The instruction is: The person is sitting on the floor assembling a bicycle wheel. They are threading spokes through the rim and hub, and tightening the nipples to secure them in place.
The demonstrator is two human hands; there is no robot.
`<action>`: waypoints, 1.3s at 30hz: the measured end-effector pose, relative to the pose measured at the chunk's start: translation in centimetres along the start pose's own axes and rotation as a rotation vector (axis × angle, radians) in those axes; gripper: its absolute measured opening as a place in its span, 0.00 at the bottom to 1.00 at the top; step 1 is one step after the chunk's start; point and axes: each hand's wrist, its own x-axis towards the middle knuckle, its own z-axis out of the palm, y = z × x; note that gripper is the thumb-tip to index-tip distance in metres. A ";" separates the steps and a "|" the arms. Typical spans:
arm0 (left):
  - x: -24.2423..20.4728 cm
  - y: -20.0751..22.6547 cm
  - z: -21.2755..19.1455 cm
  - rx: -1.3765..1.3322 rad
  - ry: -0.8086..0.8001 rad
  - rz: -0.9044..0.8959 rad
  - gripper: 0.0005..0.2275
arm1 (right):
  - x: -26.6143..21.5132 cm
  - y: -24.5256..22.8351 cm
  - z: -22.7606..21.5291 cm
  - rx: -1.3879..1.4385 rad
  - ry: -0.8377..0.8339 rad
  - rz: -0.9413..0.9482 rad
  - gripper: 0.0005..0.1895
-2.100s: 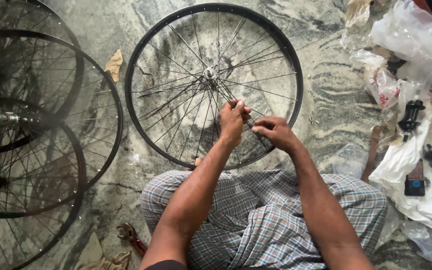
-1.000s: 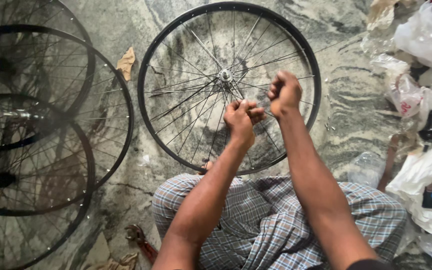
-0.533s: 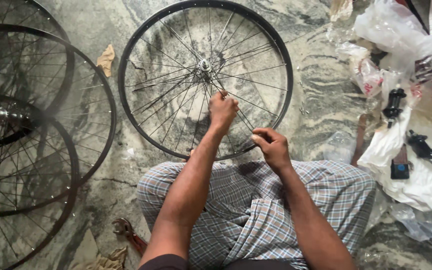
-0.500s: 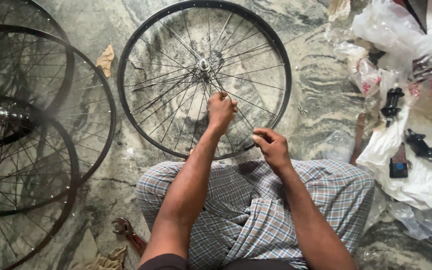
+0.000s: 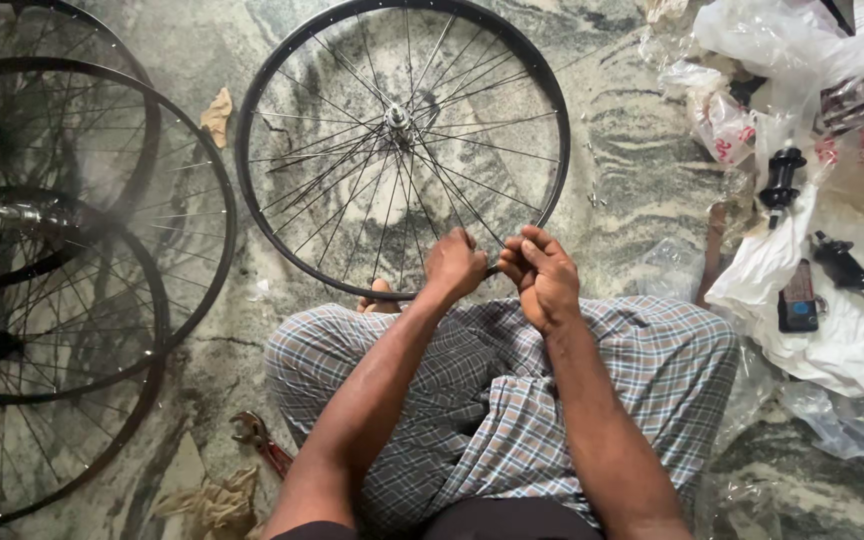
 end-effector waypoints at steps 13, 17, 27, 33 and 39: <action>0.8 0.7 -1.9 -0.707 -0.401 -0.079 0.09 | -1.1 1.0 -1.9 -0.066 0.101 -0.156 0.04; 0.7 1.3 -3.0 -0.860 -0.470 -0.080 0.08 | -1.2 3.1 -1.3 -0.300 0.187 -0.202 0.05; 1.3 2.1 -4.0 -0.856 -0.517 -0.089 0.09 | -1.6 3.6 0.2 -0.635 0.118 -0.467 0.06; 2.0 2.4 -3.3 -0.937 -0.515 -0.056 0.08 | -1.3 3.9 1.1 -0.761 0.155 -0.536 0.04; 2.4 2.3 -2.9 -0.889 -0.503 -0.090 0.09 | -1.0 4.1 1.2 -0.737 0.156 -0.547 0.05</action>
